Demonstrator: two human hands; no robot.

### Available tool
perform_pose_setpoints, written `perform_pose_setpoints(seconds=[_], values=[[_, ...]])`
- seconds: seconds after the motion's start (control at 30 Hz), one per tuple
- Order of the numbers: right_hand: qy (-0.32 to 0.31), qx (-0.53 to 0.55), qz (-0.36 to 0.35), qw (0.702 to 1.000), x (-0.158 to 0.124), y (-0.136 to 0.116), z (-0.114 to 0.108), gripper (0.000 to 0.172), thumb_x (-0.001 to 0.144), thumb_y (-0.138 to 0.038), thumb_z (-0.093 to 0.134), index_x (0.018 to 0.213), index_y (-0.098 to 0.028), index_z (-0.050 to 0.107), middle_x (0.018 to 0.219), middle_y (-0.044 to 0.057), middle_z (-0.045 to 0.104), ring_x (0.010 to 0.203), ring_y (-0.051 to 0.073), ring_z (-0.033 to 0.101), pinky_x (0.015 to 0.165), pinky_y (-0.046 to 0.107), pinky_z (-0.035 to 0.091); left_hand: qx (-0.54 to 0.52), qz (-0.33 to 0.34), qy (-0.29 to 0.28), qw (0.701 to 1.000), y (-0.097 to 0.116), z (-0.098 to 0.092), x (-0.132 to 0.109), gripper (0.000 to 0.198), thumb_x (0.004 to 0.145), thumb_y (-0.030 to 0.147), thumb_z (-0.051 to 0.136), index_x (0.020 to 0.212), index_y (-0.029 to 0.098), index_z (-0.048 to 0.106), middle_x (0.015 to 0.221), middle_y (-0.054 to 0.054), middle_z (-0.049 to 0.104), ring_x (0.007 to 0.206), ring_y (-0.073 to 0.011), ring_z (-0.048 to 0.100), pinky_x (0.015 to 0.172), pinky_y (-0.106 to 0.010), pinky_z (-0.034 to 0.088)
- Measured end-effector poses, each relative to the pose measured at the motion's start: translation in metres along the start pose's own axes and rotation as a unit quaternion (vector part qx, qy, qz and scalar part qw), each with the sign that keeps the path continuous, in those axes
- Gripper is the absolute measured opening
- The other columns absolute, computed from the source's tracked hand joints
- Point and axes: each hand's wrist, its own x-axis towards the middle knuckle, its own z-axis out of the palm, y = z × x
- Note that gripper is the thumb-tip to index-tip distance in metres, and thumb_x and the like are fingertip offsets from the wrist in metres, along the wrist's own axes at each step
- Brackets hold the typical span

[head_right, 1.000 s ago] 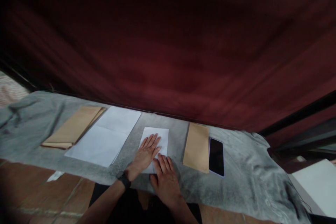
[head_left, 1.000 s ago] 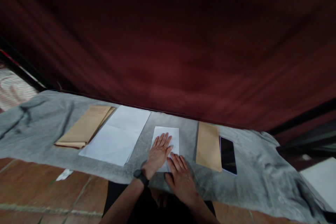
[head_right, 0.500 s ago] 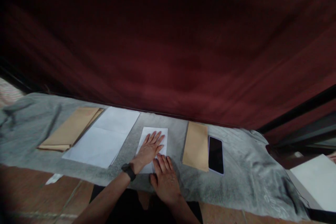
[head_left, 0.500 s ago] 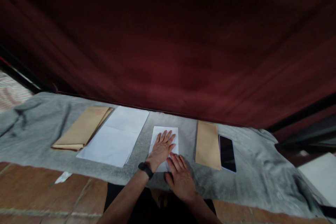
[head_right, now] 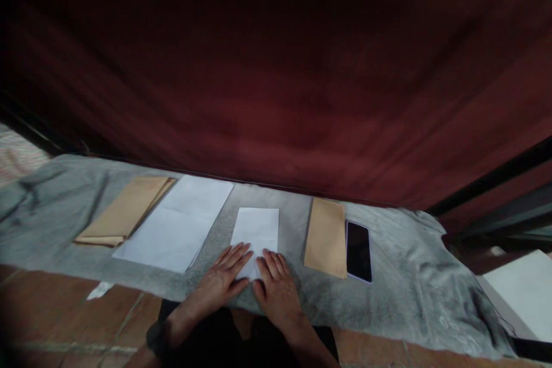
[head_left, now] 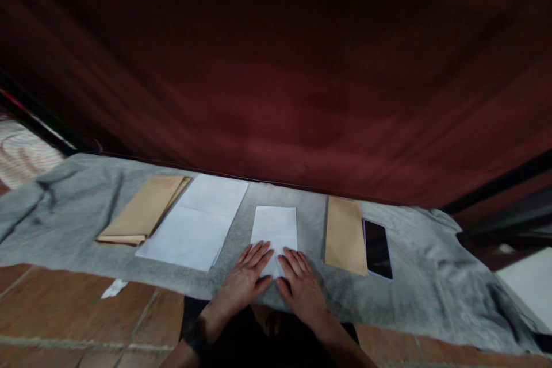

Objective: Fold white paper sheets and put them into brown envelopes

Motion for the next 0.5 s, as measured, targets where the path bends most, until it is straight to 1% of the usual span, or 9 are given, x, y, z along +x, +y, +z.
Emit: perform_pose_setpoints(seconds=[0.13, 0.23, 0.33, 0.4, 0.5], values=[[0.005, 0.018, 0.004, 1.0, 0.001, 0.002, 0.0, 0.044, 0.098, -0.02, 0.051, 0.141, -0.021, 0.059, 0.15, 0.009, 0.055, 0.139, 0.025, 0.051, 0.117, 0.05, 0.042, 0.043, -0.031, -0.05, 0.997, 0.019, 0.0, 0.007, 0.057, 0.091, 0.025, 0.055, 0.148, 0.022, 0.049, 0.159, -0.015, 0.044, 0.148, -0.0316, 0.039, 0.12, -0.059, 0.03], [-0.001, 0.055, 0.003, 0.998, 0.012, 0.01, -0.005, 0.04, 0.099, -0.017, 0.047, 0.135, -0.023, 0.064, 0.143, 0.007, 0.062, 0.132, 0.024, 0.058, 0.114, 0.048, 0.046, 0.066, -0.046, -0.083, 0.993, 0.03, 0.001, 0.012, 0.06, 0.088, 0.018, 0.053, 0.148, 0.019, 0.05, 0.158, -0.018, 0.043, 0.147, -0.0334, 0.039, 0.119, -0.058, 0.033], [-0.016, 0.092, 0.015, 0.996, 0.036, 0.02, -0.01, 0.037, 0.101, -0.019, 0.045, 0.13, -0.023, 0.068, 0.133, 0.007, 0.069, 0.123, 0.022, 0.064, 0.11, 0.043, 0.051, 0.088, -0.04, -0.074, 0.993, 0.038, 0.005, 0.016, 0.06, 0.087, 0.009, 0.047, 0.146, 0.018, 0.052, 0.155, -0.018, 0.047, 0.145, -0.0322, 0.043, 0.118, -0.053, 0.037], [-0.018, 0.109, 0.01, 0.994, 0.057, 0.024, -0.01, 0.037, 0.102, -0.021, 0.045, 0.131, -0.022, 0.068, 0.134, 0.007, 0.068, 0.125, 0.021, 0.063, 0.111, 0.041, 0.05, 0.104, -0.036, -0.052, 0.993, 0.042, 0.011, 0.018, 0.061, 0.087, 0.003, 0.042, 0.145, 0.018, 0.053, 0.153, -0.018, 0.051, 0.143, -0.0308, 0.046, 0.117, -0.051, 0.04], [-0.038, 0.109, -0.037, 0.993, 0.085, 0.027, -0.002, 0.037, 0.102, -0.021, 0.047, 0.134, -0.021, 0.065, 0.142, 0.007, 0.063, 0.134, 0.019, 0.056, 0.116, 0.037, 0.045, 0.126, -0.043, -0.036, 0.99, 0.046, 0.022, 0.021, 0.065, 0.085, -0.001, 0.039, 0.145, 0.02, 0.054, 0.15, -0.016, 0.054, 0.141, -0.0308, 0.049, 0.114, -0.051, 0.044]])
